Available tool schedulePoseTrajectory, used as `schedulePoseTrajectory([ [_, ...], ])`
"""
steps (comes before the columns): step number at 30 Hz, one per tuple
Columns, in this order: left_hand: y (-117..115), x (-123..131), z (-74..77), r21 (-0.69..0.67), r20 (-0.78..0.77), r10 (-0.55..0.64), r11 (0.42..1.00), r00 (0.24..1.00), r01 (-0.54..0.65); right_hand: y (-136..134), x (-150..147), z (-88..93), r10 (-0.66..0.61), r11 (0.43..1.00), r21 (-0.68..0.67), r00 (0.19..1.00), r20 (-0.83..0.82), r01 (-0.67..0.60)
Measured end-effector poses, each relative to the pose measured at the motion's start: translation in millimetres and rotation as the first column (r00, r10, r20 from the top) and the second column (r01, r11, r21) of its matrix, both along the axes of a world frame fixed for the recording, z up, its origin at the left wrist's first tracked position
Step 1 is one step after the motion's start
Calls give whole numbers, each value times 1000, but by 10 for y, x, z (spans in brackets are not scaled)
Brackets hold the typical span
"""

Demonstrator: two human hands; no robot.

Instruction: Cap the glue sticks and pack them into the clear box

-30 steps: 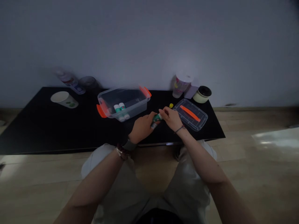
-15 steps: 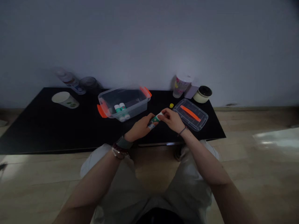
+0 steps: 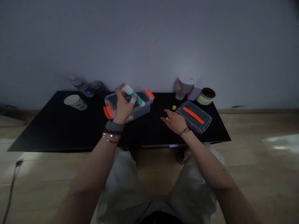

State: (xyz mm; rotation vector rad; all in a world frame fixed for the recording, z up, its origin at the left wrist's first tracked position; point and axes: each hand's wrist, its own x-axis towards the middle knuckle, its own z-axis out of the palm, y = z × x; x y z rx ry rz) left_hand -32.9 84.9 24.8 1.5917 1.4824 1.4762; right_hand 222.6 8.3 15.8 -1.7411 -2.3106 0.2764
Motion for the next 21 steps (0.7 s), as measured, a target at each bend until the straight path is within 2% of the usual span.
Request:
schedulePoseTrajectory([
  [2, 175, -138, 70, -3, -128, 37, 999, 991, -38, -10, -9, 6, 19, 999, -41, 998, 66, -17],
  [4, 319, -240, 90, -69, -314, 23, 996, 949, -47, -14, -2, 18, 32, 998, -63, 995, 94, -26],
  [6, 426, -299, 51, -203, -498, -65, 978, 865, -44, -13, 16, 32, 45, 997, -72, 993, 109, -37],
  [8, 497, -318, -24, -363, -612, -189, 930, 768, -60, -10, 34, 43, 64, 995, -79, 991, 120, -55],
  [10, 538, -307, -104, -478, -676, -291, 872, 677, -103, -9, 45, 51, 77, 994, -86, 988, 131, -66],
  [13, 574, -274, -194, -543, -730, -370, 825, 575, -159, -17, 53, 62, 89, 992, -98, 987, 133, -76],
  [19, 672, -298, -316, -577, -783, -422, 767, 456, -280, -29, 79, 82, 110, 989, -115, 985, 134, -95],
  [21, 712, -345, -360, -596, -774, -453, 757, 443, -268, -23, 91, 84, 113, 987, -129, 983, 141, -95],
])
